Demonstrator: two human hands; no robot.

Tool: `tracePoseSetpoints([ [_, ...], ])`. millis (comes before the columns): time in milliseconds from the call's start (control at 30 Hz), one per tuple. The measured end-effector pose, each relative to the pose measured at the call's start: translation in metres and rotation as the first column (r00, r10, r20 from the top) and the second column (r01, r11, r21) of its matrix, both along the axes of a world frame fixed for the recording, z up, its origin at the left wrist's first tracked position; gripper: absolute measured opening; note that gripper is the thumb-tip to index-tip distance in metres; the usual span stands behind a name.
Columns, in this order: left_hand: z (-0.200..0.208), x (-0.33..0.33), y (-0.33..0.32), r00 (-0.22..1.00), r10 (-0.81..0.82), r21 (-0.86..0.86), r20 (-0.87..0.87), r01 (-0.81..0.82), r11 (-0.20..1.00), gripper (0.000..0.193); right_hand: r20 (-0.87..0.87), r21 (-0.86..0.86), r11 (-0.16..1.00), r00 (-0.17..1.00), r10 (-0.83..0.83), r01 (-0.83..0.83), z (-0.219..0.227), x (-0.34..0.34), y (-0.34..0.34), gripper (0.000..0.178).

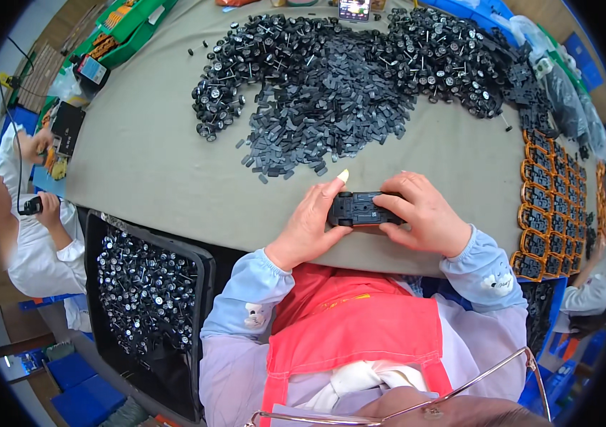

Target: The person assembles toy cars by inserting wheel axles into car bodies, pressing bottom chassis plates into place by hand, and setting the assembled cars aside.

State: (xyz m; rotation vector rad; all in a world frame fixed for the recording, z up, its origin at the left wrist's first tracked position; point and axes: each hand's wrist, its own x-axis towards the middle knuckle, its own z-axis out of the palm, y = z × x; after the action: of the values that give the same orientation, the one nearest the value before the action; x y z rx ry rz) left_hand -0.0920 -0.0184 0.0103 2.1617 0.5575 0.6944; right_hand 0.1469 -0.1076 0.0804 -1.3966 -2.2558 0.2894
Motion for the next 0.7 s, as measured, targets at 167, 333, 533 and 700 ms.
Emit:
tracePoseSetpoints([
  [167,-0.003,0.001,0.000,0.999,-0.007,-0.016,0.044,0.007,1.000,0.097,-0.019,-0.075,0.997,1.000,0.002,-0.003,-0.001,-0.004,0.002,0.041],
  [333,0.004,0.001,0.000,1.000,-0.011,0.002,0.008,0.011,1.000,0.092,-0.009,-0.101,0.995,1.000,0.003,-0.003,0.004,-0.001,0.000,0.052],
  [533,0.023,0.011,-0.007,0.998,0.032,0.363,-0.055,-0.010,0.932,0.047,-0.185,-0.307,0.927,0.942,-0.281,0.217,-0.016,0.015,-0.020,0.076],
  [700,0.025,0.019,-0.019,0.996,0.026,0.445,-0.089,0.016,0.895,0.032,-0.240,-0.398,0.892,0.914,-0.328,0.215,-0.023,0.018,-0.019,0.067],
])
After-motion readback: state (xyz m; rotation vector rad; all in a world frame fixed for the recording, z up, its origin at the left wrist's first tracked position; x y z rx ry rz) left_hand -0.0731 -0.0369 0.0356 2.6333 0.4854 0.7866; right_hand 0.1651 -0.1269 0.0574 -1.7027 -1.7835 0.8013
